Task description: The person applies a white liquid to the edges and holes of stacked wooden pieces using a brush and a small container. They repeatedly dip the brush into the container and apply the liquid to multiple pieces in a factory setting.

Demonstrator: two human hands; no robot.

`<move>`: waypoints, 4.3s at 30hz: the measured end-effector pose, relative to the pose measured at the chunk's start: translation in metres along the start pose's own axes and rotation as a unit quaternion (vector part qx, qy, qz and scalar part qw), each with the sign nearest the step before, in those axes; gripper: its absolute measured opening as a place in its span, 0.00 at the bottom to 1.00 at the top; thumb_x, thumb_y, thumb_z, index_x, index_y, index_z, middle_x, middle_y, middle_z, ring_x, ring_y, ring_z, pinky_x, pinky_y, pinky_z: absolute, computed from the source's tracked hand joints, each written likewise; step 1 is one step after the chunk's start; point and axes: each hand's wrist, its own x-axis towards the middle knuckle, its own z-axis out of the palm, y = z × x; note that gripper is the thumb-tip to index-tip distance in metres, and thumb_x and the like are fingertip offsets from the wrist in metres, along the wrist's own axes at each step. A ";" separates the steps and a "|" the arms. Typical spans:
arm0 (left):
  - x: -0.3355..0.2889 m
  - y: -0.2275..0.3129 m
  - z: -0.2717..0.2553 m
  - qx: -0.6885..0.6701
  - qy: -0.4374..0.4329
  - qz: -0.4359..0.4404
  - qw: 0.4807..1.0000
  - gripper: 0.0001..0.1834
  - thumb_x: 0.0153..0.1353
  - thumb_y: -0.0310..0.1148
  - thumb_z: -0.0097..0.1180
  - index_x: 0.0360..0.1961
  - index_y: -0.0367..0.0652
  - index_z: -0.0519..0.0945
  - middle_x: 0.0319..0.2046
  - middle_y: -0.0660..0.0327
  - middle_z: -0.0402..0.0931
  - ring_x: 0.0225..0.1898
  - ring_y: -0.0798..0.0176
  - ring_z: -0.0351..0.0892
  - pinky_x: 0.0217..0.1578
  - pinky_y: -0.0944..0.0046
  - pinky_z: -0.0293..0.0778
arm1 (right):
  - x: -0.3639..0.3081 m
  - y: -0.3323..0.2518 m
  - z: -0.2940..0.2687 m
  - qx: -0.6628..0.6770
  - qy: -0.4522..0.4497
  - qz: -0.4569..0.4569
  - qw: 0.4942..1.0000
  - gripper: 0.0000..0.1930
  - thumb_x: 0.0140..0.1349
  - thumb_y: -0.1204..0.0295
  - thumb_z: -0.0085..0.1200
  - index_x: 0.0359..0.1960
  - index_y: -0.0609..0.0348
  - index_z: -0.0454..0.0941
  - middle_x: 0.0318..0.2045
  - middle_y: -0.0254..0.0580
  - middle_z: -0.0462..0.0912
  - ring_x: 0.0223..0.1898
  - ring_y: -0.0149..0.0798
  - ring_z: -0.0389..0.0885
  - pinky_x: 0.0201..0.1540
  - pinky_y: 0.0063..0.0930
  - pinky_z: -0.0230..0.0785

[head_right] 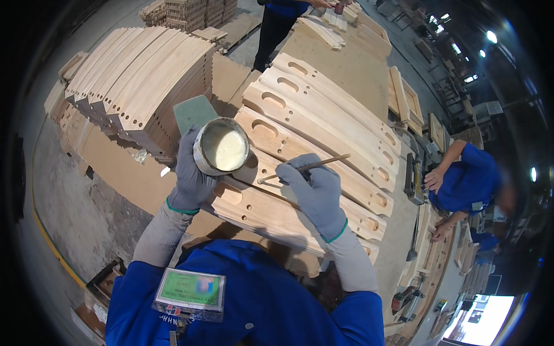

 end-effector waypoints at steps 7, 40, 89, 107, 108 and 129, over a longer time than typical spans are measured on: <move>0.000 0.002 0.001 -0.039 0.008 -0.027 0.999 0.31 0.60 0.32 0.60 0.60 0.33 0.60 0.54 0.51 0.67 0.55 0.54 0.73 0.55 0.58 0.73 | 0.013 0.001 -0.004 -0.072 -0.006 0.010 0.997 0.07 0.57 0.73 0.61 0.28 0.68 0.81 0.27 0.38 0.81 0.26 0.27 0.77 0.29 0.21 0.68; -0.009 -0.019 0.007 -0.186 0.027 -0.246 0.951 0.33 0.57 0.26 0.60 0.61 0.32 0.59 0.56 0.47 0.65 0.57 0.50 0.70 0.57 0.56 0.69 | 0.008 -0.007 0.009 -0.281 -0.141 -0.170 0.934 0.06 0.59 0.73 0.54 0.30 0.61 0.82 0.33 0.40 0.80 0.29 0.42 0.79 0.32 0.29 0.71; -0.015 0.028 0.010 -0.568 0.098 -0.312 0.755 0.20 0.69 0.41 0.38 0.57 0.42 0.64 0.54 0.54 0.70 0.56 0.56 0.73 0.56 0.55 0.74 | -0.058 -0.007 0.013 -0.284 -0.127 -0.223 0.924 0.13 0.48 0.79 0.64 0.39 0.58 0.83 0.31 0.41 0.82 0.30 0.34 0.81 0.31 0.22 0.73; -0.019 0.024 0.013 -0.406 0.080 -0.220 0.884 0.20 0.70 0.41 0.37 0.56 0.40 0.66 0.52 0.52 0.72 0.55 0.55 0.75 0.55 0.54 0.75 | -0.043 -0.008 0.021 -0.334 -0.122 -0.301 0.885 0.17 0.43 0.77 0.63 0.39 0.57 0.81 0.31 0.43 0.80 0.32 0.41 0.81 0.30 0.29 0.75; -0.010 0.030 0.006 -0.518 0.070 -0.296 0.800 0.19 0.70 0.41 0.38 0.55 0.41 0.67 0.52 0.53 0.72 0.54 0.55 0.75 0.54 0.54 0.75 | -0.048 -0.012 0.020 -0.329 -0.113 -0.273 0.897 0.17 0.43 0.77 0.63 0.39 0.56 0.81 0.31 0.43 0.80 0.32 0.41 0.81 0.31 0.29 0.75; -0.012 0.035 0.006 -0.565 0.061 -0.296 0.768 0.20 0.70 0.38 0.36 0.58 0.38 0.64 0.56 0.52 0.70 0.56 0.56 0.73 0.55 0.56 0.74 | -0.059 -0.006 0.020 -0.346 -0.150 -0.291 0.879 0.17 0.43 0.80 0.59 0.39 0.53 0.80 0.34 0.38 0.82 0.36 0.39 0.82 0.33 0.28 0.76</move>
